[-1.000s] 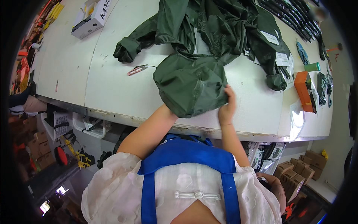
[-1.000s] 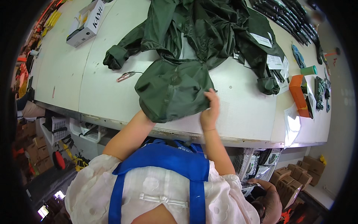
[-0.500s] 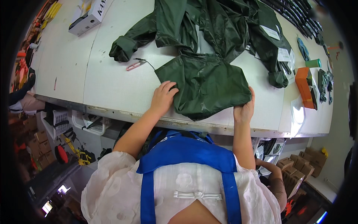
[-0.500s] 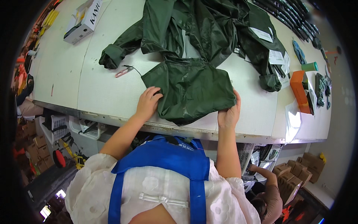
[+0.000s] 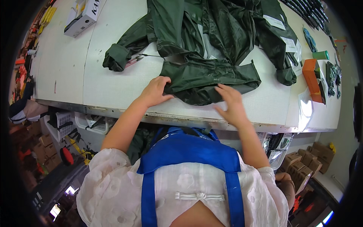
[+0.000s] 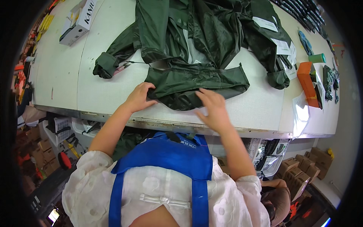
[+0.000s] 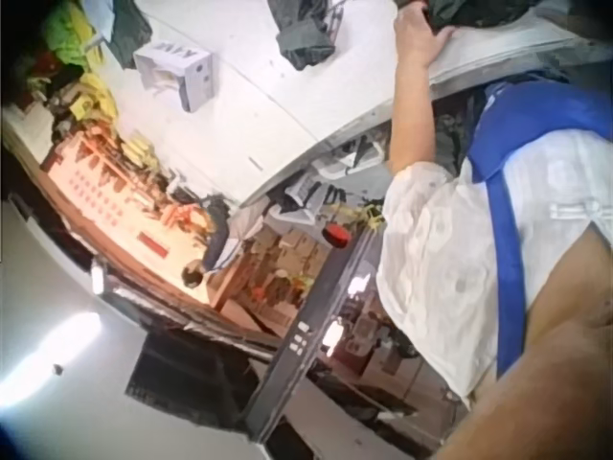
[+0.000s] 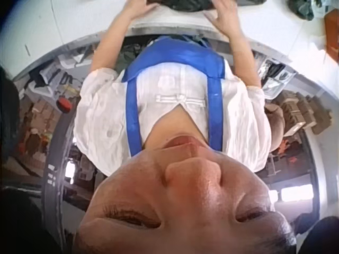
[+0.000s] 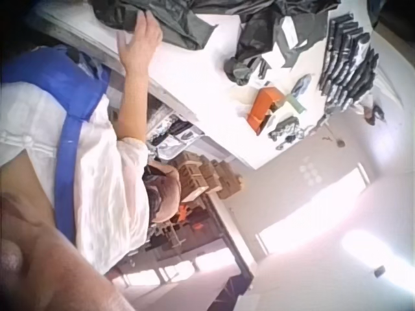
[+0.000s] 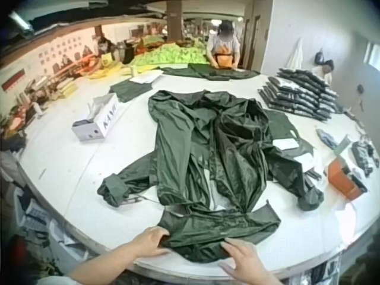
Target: The person folds a green jacket on a white table, aligns edges, and places it into a plastic packaging bag. They then retrieve another jacket from a pile and begin folding it.
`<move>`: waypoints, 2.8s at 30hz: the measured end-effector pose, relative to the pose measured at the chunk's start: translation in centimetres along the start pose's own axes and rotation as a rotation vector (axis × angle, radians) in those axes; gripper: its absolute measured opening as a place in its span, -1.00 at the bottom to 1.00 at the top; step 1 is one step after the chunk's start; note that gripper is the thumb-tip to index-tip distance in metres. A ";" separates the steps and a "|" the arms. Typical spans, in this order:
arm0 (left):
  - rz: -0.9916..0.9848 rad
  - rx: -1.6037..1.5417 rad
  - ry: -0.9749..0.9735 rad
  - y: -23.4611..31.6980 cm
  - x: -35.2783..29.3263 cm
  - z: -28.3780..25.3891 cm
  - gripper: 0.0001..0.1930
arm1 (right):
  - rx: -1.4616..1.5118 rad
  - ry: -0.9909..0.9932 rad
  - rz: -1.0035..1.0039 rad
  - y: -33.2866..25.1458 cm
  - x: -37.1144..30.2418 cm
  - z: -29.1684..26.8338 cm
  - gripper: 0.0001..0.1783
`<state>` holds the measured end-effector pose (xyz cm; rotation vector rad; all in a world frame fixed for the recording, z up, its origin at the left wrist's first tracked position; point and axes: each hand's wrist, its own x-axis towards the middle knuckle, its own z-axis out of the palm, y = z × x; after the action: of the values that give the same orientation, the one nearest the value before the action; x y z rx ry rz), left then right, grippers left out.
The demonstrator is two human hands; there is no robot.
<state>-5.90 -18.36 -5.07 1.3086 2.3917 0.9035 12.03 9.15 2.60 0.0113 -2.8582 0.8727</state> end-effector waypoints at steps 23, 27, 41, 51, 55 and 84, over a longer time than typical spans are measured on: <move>0.064 0.419 0.228 3.8 2.3 -0.9 -0.79 | 0.135 0.142 0.362 5.7 -2.2 -3.2 -0.82; 0.422 -0.052 -0.146 7.8 2.0 6.7 -0.77 | -0.222 -0.173 0.316 12.6 -1.8 -2.5 -0.82; -0.233 -0.040 0.498 7.8 -3.1 4.8 -0.45 | -0.035 -0.028 0.190 -2.4 -2.9 11.1 -0.21; -0.461 -0.905 0.252 9.0 -0.8 1.8 -0.32 | -0.255 -0.194 0.256 -3.6 -3.3 11.7 0.15; -0.029 -0.340 -0.159 11.6 3.5 6.8 -0.42 | -0.097 -0.108 0.102 -1.2 -5.4 12.4 -0.45; 0.193 0.157 -0.080 7.0 4.9 8.9 -0.52 | 0.195 0.417 0.417 6.9 -0.3 5.8 -0.56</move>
<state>0.46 -8.05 -7.15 1.6248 2.3450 0.7079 11.13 11.68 -6.01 -0.6808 -2.4069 1.0724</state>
